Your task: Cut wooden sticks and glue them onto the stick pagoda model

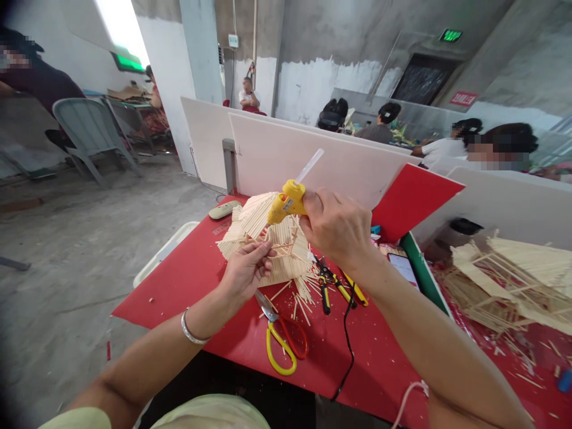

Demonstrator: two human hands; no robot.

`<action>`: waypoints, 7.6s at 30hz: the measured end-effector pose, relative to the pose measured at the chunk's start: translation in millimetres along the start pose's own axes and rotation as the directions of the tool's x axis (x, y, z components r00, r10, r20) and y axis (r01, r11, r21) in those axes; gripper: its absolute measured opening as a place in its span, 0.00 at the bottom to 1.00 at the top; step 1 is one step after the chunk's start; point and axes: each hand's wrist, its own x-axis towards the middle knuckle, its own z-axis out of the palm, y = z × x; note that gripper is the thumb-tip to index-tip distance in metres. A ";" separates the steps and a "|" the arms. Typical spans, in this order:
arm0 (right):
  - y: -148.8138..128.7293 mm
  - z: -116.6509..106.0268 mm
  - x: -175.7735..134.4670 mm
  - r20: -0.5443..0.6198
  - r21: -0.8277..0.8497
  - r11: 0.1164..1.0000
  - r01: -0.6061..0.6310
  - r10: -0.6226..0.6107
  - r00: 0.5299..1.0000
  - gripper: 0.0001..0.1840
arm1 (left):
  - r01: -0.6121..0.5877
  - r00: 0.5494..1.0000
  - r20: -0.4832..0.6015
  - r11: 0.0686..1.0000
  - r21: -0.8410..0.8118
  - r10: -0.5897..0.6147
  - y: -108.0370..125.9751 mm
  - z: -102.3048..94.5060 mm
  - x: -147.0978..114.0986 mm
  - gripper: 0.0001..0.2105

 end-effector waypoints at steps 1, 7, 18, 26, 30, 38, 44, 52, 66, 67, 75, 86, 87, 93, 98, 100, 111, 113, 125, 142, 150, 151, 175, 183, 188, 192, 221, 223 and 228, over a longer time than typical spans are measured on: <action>0.1 0.6 -0.1 0.006 -0.006 1.000 0.004 -0.004 1.000 0.17 | 0.001 1.000 0.002 1.000 0.002 -0.001 0.2 0.4 -0.2 0.16; 1.5 2.4 -1.1 0.018 -0.003 1.000 0.000 0.000 1.000 0.17 | -0.006 1.000 0.016 1.000 0.010 0.006 1.1 0.8 -0.2 0.16; -0.6 1.6 -0.4 0.009 -0.019 1.000 0.001 -0.001 1.000 0.16 | -0.016 0.999 0.041 1.000 0.025 0.015 1.4 0.2 -2.8 0.14; -0.6 2.3 -0.5 0.013 -0.007 1.000 0.002 -0.002 1.000 0.16 | -0.023 0.999 0.026 0.999 0.039 0.022 3.7 2.4 -4.2 0.13; -0.6 3.4 -0.9 0.012 -0.006 1.000 0.002 -0.002 1.000 0.16 | -0.013 0.999 0.039 0.999 0.049 0.011 1.6 0.6 -2.2 0.13; 1.3 2.6 -2.0 -0.008 -0.012 1.000 -0.009 0.009 1.000 0.17 | -0.007 0.999 0.052 0.999 0.045 0.004 3.6 -0.4 -4.0 0.13; 2.1 1.8 -1.7 -0.048 -0.011 0.999 -0.034 0.033 0.998 0.15 | 0.001 0.999 0.051 0.998 0.055 -0.004 3.8 -1.2 -5.4 0.11; -1.2 6.7 -2.8 -0.022 -0.004 1.000 -0.015 0.015 1.000 0.16 | 0.004 0.999 0.050 0.999 0.047 -0.006 4.6 -1.1 -4.4 0.13; 0.1 9.2 -4.7 -0.029 0.001 1.000 -0.017 0.017 0.999 0.15 | 0.014 0.999 0.042 0.999 0.038 -0.016 5.3 1.0 -5.3 0.12; -0.1 9.6 -4.9 -0.024 0.004 1.000 -0.019 0.019 1.000 0.15 | 0.014 0.999 0.042 0.999 0.038 -0.016 5.2 1.0 -5.2 0.12; 0.2 11.3 -5.2 -0.026 0.002 1.000 -0.017 0.017 1.000 0.16 | 0.007 0.999 0.050 0.999 0.040 -0.009 4.4 0.2 -5.3 0.13; -0.3 10.0 -5.0 -0.019 0.022 1.000 -0.022 0.022 1.000 0.15 | 0.011 0.999 0.050 0.999 0.049 -0.014 4.3 -0.2 -4.9 0.13; -0.3 10.0 -5.0 -0.017 0.019 1.000 -0.022 0.023 1.000 0.15 | 0.012 0.999 0.049 0.999 0.047 -0.014 4.5 0.0 -5.2 0.13; -0.5 9.5 -4.5 -0.023 -0.009 1.000 -0.011 0.010 1.000 0.15 | 0.008 0.999 0.046 0.999 0.045 -0.010 4.9 0.3 -5.7 0.12; -1.1 7.3 -3.7 -0.020 -0.006 1.000 -0.007 0.007 1.000 0.15 | 0.009 0.999 0.047 0.999 0.041 -0.011 4.1 -0.2 -5.1 0.12; -1.0 6.8 -3.6 -0.024 0.005 1.000 -0.018 0.018 1.000 0.15 | 0.011 0.999 0.047 0.999 0.038 -0.013 4.0 -0.5 -4.9 0.12; 0.2 11.5 -6.9 -0.017 0.050 0.998 -0.044 0.045 0.999 0.16 | 0.016 0.999 0.039 0.999 0.043 -0.017 4.8 0.2 -5.8 0.12; 0.3 11.5 -7.2 -0.028 0.042 0.998 -0.037 0.039 0.999 0.16 | 0.013 0.999 0.036 0.999 0.045 -0.014 4.8 0.3 -6.1 0.12; 0.5 11.4 -7.6 -0.019 0.039 0.998 -0.043 0.044 0.999 0.16 | -0.007 1.000 0.031 0.999 0.043 0.006 3.9 1.5 -5.6 0.13; -0.7 11.5 -8.6 -0.024 0.080 0.995 -0.056 0.058 0.998 0.16 | -0.015 0.999 0.030 0.999 0.052 0.013 3.4 2.6 -4.6 0.14; -1.7 8.8 -8.9 0.002 0.106 0.990 -0.089 0.089 0.996 0.17 | 0.004 1.000 0.011 0.997 0.077 -0.005 6.9 6.0 -7.5 0.14; -1.6 8.4 -8.9 0.006 0.109 0.990 -0.092 0.092 0.996 0.17 | 0.006 1.000 0.014 0.996 0.084 -0.007 7.2 6.6 -7.8 0.14; 3.3 16.9 -17.4 -0.013 0.223 0.968 -0.114 0.120 0.993 0.18 | -0.023 1.000 0.018 0.987 0.157 0.020 3.9 9.1 -4.4 0.11; 4.2 17.6 -18.7 -0.003 0.244 0.963 -0.113 0.118 0.993 0.18 | -0.038 0.999 0.027 0.985 0.166 0.034 2.9 8.3 -2.5 0.11; 3.7 16.6 -18.1 0.002 0.239 0.963 -0.122 0.125 0.992 0.17 | -0.032 0.999 0.014 0.987 0.159 0.030 2.9 9.1 -4.0 0.11; 4.0 14.8 -16.9 0.004 0.226 0.963 -0.146 0.149 0.989 0.17 | -0.034 0.999 0.001 0.985 0.167 0.034 4.0 11.8 -6.5 0.12; 6.9 19.7 -29.1 -0.038 0.266 0.946 -0.187 0.204 0.978 0.16 | 0.006 1.000 -0.020 0.981 0.192 -0.002 3.5 14.7 -6.3 0.10; 7.2 20.2 -29.8 -0.043 0.261 0.948 -0.184 0.201 0.979 0.17 | 0.014 0.999 -0.032 0.981 0.195 -0.008 3.2 13.8 -6.0 0.10; 7.5 18.9 -29.9 -0.057 0.245 0.954 -0.171 0.190 0.980 0.18 | 0.017 1.000 -0.021 0.983 0.182 -0.013 2.5 10.3 -5.4 0.10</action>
